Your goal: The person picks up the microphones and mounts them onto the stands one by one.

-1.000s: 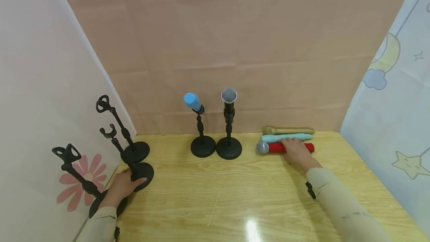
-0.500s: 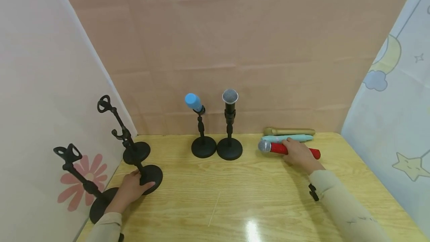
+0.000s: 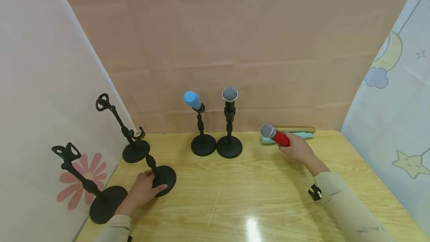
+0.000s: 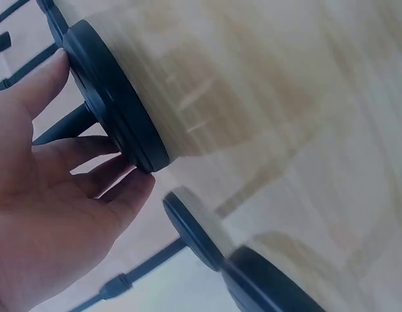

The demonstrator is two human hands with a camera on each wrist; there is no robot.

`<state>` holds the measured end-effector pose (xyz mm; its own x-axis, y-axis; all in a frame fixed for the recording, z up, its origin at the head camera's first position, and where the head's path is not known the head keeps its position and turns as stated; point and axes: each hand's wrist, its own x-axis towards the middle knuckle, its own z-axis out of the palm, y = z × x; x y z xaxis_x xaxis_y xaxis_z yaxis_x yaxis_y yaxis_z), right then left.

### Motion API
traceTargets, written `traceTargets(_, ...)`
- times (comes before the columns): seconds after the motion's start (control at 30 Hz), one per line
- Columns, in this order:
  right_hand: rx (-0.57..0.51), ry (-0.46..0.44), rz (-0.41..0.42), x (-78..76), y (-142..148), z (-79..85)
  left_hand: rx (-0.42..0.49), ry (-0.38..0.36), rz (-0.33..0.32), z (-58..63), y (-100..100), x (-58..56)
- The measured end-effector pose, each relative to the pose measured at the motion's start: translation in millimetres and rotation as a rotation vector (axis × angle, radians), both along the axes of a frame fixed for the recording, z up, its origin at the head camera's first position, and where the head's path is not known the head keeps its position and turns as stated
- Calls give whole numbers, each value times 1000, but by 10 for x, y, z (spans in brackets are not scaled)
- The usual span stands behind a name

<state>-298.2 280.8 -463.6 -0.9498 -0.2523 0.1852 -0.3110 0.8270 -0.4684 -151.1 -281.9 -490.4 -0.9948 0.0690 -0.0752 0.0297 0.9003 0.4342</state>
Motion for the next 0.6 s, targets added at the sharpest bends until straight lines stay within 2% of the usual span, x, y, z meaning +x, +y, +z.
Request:
traceTargets(0.33,-155,73,-44,116,-139,95,9,42,-58,-36,224,23)
traceTargets(0.6,-209,114,-81,225,-275,171,-3,31,-91,-13,367,42)
